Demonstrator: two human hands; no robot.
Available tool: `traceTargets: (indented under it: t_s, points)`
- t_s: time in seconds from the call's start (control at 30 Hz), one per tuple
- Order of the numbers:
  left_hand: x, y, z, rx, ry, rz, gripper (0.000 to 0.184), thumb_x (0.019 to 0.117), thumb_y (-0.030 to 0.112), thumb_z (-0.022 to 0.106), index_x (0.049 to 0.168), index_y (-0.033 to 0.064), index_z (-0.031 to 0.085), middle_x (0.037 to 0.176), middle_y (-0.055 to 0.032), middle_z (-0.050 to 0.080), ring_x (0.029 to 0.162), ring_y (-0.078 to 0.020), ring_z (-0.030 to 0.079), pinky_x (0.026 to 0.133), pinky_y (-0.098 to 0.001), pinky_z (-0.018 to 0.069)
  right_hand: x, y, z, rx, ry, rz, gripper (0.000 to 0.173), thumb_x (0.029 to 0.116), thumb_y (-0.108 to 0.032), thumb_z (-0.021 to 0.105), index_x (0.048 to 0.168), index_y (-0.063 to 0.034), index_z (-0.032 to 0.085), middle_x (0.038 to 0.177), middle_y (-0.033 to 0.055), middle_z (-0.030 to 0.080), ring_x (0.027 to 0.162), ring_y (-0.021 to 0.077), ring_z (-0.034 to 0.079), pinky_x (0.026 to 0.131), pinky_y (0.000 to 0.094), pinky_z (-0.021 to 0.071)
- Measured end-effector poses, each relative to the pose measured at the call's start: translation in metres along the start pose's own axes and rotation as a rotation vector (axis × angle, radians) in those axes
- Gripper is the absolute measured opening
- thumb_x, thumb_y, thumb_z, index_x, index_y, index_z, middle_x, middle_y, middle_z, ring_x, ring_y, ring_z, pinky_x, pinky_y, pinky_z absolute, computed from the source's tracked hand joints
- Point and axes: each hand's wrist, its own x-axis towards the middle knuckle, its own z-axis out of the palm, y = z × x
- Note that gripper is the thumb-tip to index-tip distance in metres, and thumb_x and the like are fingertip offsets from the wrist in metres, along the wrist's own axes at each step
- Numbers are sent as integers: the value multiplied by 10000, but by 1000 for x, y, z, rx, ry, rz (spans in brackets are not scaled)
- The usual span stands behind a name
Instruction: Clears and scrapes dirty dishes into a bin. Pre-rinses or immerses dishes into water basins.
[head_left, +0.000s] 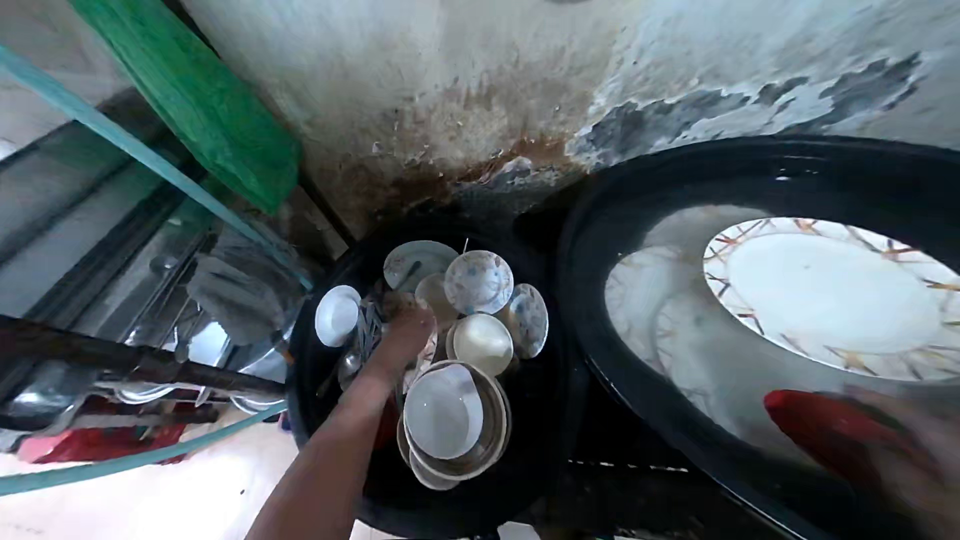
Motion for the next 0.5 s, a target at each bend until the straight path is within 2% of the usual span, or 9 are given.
traceTargets:
  t_s: [0.03, 0.1, 0.23, 0.3, 0.37, 0.43, 0.5]
  points:
    - [20, 8, -3, -6, 19, 32, 395, 1102, 212, 462, 1436, 26, 563, 1420, -243, 571, 1321, -390, 554, 1121, -561, 422, 1, 16, 5, -34, 21, -52, 437, 905, 61, 563, 1341, 75, 598, 1345, 394, 546, 1263, 567, 529, 1064, 632, 439]
    - [55, 20, -2, -76, 88, 52, 403, 1115, 209, 428, 1464, 32, 523, 1435, -233, 563, 1322, -375, 556, 1114, -553, 431, 0, 33, 17, -26, 94, -96, 410, 903, 41, 558, 1306, 67, 627, 1309, 369, 579, 1230, 552, 554, 1042, 633, 457]
    - [89, 45, 9, -122, 132, -51, 458, 1089, 169, 472, 1500, -31, 439, 1466, -290, 506, 1357, -421, 511, 1125, -570, 414, -4, 4, 5, 10, 40, 15, 370, 965, 20, 535, 1322, 88, 607, 1359, 376, 542, 1292, 536, 513, 1102, 612, 411]
    - [92, 53, 15, -203, 130, -124, 466, 1057, 147, 547, 1477, -31, 452, 1444, -287, 518, 1336, -422, 518, 1098, -569, 431, -4, 4, 6, 17, 44, 25, 365, 974, 8, 528, 1322, 81, 608, 1357, 373, 540, 1294, 529, 512, 1101, 611, 412]
    - [100, 55, 13, -278, 122, -156, 453, 994, 102, 642, 1405, -47, 523, 1380, -293, 562, 1284, -425, 548, 1057, -585, 450, -5, 16, 11, 24, 88, -29, 369, 944, 31, 528, 1296, 78, 625, 1319, 376, 560, 1251, 553, 529, 1059, 643, 433]
    - [104, 57, -1, -333, 119, -85, 443, 934, 63, 710, 1350, -23, 583, 1295, -275, 614, 1186, -405, 603, 997, -584, 490, -5, 21, 13, 36, 90, -58, 383, 931, 44, 527, 1300, 67, 627, 1304, 369, 570, 1233, 558, 537, 1040, 654, 442]
    - [99, 68, -24, -344, 128, 56, 391, 968, 95, 675, 1348, 37, 607, 1263, -220, 646, 1123, -340, 645, 960, -543, 526, -5, 22, 13, 42, 74, -61, 398, 934, 42, 534, 1323, 56, 619, 1324, 361, 564, 1246, 556, 531, 1047, 664, 434]
